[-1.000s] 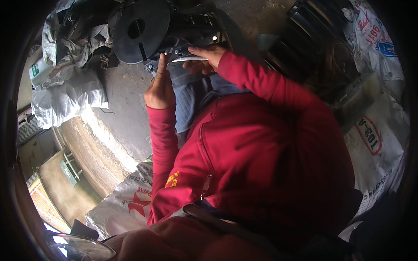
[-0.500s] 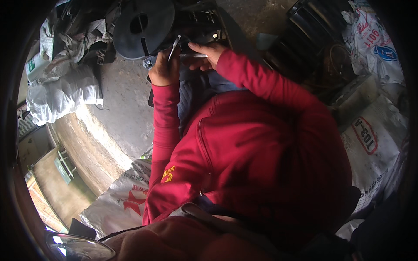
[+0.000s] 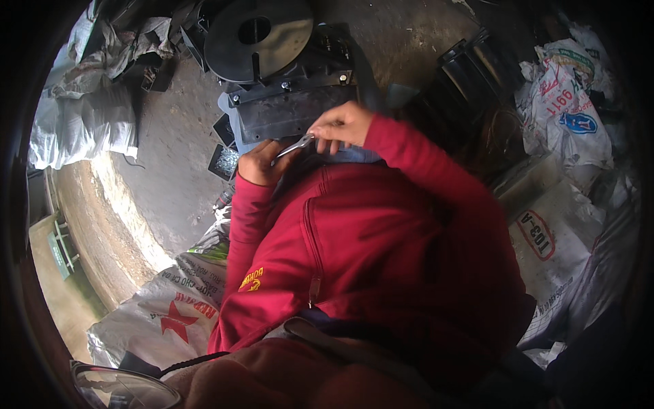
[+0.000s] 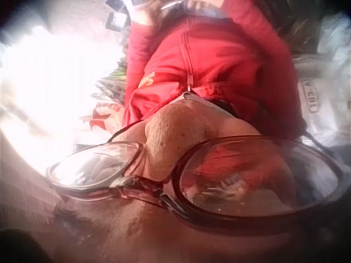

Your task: The person assembles a metal machine part by hand, using a wrench to tighten bolts and a power drill to fasten screws. They attach a circular metal plate to the main housing and secure it in place.

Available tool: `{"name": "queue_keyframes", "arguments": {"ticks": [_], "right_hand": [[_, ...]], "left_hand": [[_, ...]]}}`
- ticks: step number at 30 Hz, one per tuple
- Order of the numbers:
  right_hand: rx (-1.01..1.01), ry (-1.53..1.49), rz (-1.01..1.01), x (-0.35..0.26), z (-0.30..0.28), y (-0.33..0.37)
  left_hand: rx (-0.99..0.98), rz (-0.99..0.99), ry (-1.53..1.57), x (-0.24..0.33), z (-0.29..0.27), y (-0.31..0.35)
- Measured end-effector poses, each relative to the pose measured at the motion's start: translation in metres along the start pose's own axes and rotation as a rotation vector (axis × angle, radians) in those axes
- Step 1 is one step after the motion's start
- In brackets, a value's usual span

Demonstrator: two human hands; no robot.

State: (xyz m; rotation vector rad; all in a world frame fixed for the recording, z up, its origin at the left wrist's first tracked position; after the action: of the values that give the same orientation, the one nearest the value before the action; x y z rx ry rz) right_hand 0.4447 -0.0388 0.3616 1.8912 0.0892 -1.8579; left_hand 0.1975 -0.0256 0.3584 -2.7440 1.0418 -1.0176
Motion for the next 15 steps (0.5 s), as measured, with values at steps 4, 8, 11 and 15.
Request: {"name": "queue_keyframes", "arguments": {"ticks": [4, 8, 11, 15], "right_hand": [[0.767, 0.995, -0.509, -0.058, -0.038, 0.019], [0.580, 0.916, -0.749, -0.030, -0.056, -0.045], [0.490, 0.890, -0.668, -0.040, -0.062, -0.054], [0.465, 0.915, -0.725, -0.072, -0.060, -0.065]], "left_hand": [[-0.074, -0.081, 0.260, -0.015, 0.001, 0.024], [-0.280, -0.023, -0.115, -0.014, 0.028, 0.030], [-0.228, -0.043, -0.011, -0.011, 0.021, 0.025], [0.313, -0.027, 0.349, -0.031, -0.008, 0.029]]}}
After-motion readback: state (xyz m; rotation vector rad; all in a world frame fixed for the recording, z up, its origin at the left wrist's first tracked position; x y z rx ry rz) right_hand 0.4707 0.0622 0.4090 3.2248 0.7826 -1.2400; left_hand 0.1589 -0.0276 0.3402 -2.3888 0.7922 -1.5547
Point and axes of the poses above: each hand's wrist, its own y-axis away from the middle knuckle, its own z-axis out of the palm, x = y × z, the point moved 1 cm from there along -y, towards the middle knuckle, and after that the axes turned 2 degrees about -y, right-handed, at the moved point
